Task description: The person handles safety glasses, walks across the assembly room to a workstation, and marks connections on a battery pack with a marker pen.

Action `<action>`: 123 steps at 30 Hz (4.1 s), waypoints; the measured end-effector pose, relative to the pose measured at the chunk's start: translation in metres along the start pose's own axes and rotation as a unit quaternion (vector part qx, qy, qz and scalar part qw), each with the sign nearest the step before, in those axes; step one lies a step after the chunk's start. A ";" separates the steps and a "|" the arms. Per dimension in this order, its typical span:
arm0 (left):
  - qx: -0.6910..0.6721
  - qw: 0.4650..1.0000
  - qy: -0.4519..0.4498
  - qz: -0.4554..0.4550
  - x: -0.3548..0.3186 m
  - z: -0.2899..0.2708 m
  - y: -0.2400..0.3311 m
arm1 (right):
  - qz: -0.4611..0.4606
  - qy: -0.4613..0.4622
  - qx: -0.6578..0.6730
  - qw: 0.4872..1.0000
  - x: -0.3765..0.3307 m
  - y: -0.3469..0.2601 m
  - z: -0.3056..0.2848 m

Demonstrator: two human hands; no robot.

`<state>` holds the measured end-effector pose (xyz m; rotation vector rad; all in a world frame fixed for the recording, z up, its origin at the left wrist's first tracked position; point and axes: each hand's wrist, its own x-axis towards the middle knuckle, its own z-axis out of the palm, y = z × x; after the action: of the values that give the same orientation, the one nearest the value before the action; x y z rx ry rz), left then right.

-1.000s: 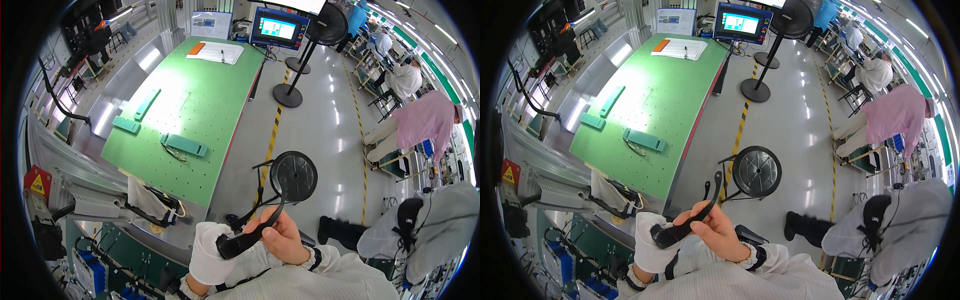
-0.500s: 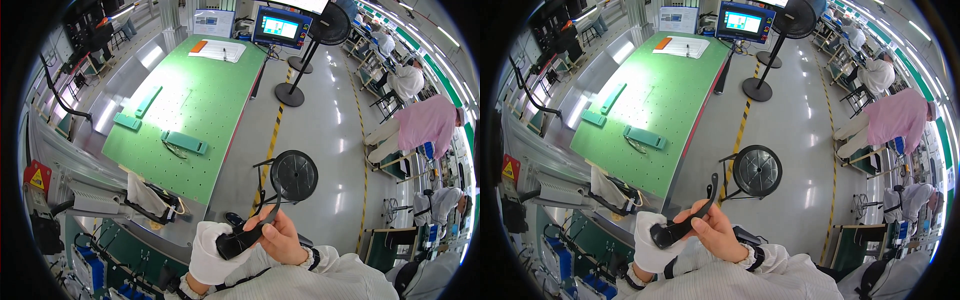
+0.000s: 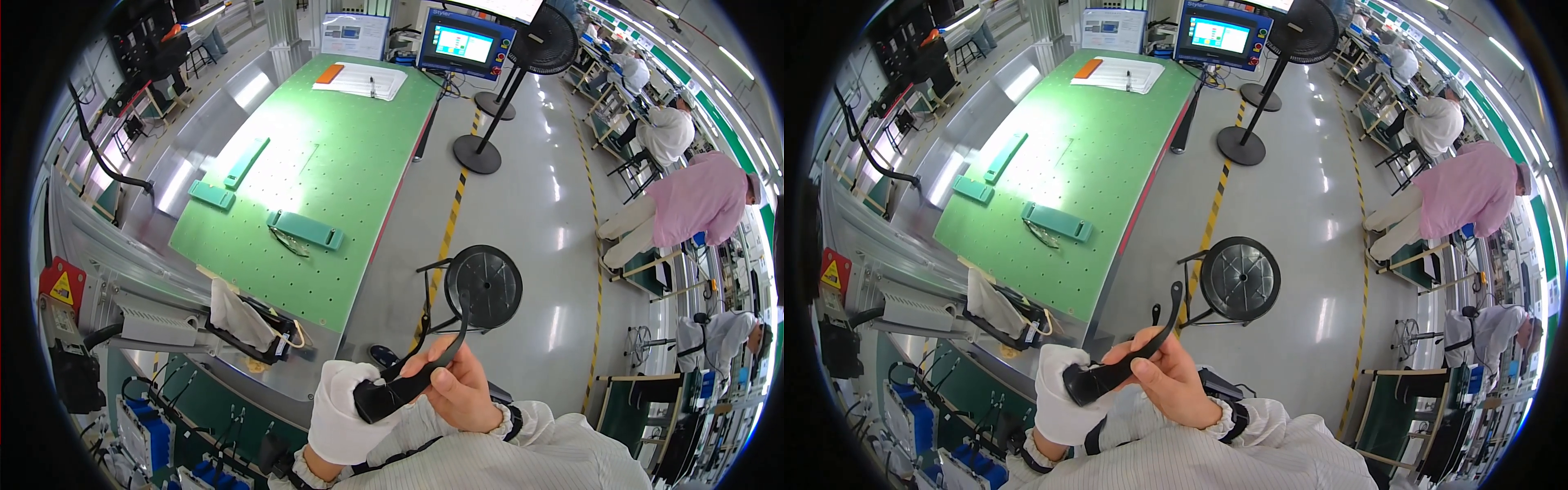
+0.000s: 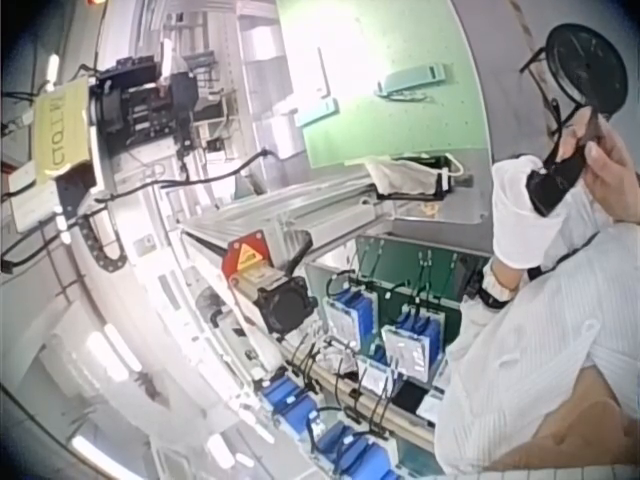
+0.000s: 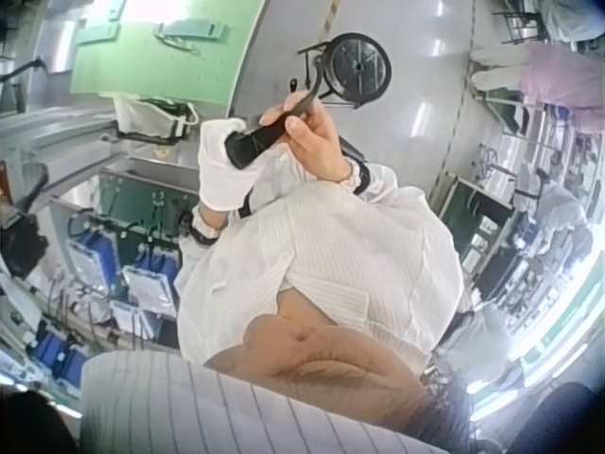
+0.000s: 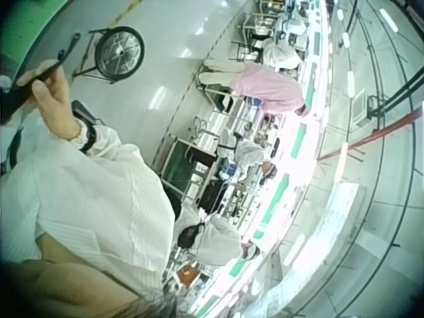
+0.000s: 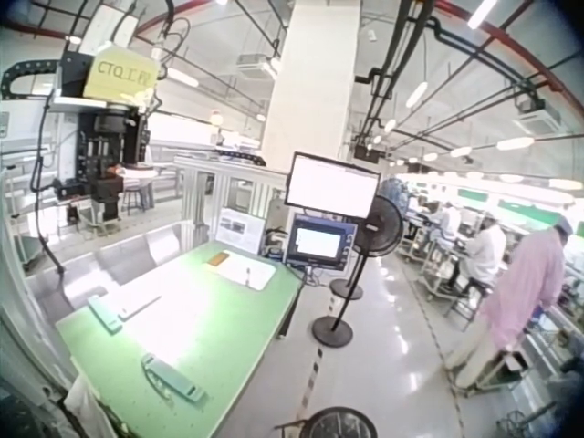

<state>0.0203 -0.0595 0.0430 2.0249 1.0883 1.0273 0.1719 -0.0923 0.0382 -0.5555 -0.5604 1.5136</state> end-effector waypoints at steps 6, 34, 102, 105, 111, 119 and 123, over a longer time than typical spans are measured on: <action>-0.010 1.000 -0.006 0.006 0.001 -0.004 -0.003 | 0.001 -0.011 -0.014 1.000 0.001 0.001 0.001; 0.038 0.999 -0.018 0.006 -0.003 -0.005 0.001 | -0.017 0.002 -0.044 0.999 -0.001 0.013 0.004; -0.022 0.891 0.373 -0.260 -0.063 0.015 -0.079 | -0.010 -0.199 -0.618 0.760 -0.007 0.097 0.024; 0.007 0.887 0.385 -0.253 -0.070 0.014 -0.087 | 0.014 -0.238 -0.640 0.730 -0.011 0.105 0.024; -0.023 0.904 0.352 -0.242 -0.084 0.004 -0.091 | 0.073 -0.338 -0.637 0.689 -0.023 0.116 0.025; -0.248 0.828 0.379 -0.330 -0.112 -0.005 -0.126 | 0.087 -0.226 -0.591 0.769 -0.015 0.090 0.034; -0.388 0.757 0.394 -0.350 -0.129 -0.032 -0.128 | 0.116 -0.036 -0.621 0.774 -0.011 0.060 0.010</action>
<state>-0.1035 -0.1062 -0.0856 0.3946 1.3261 1.5637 0.1202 -0.1040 0.0063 -1.6243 -1.6218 1.2080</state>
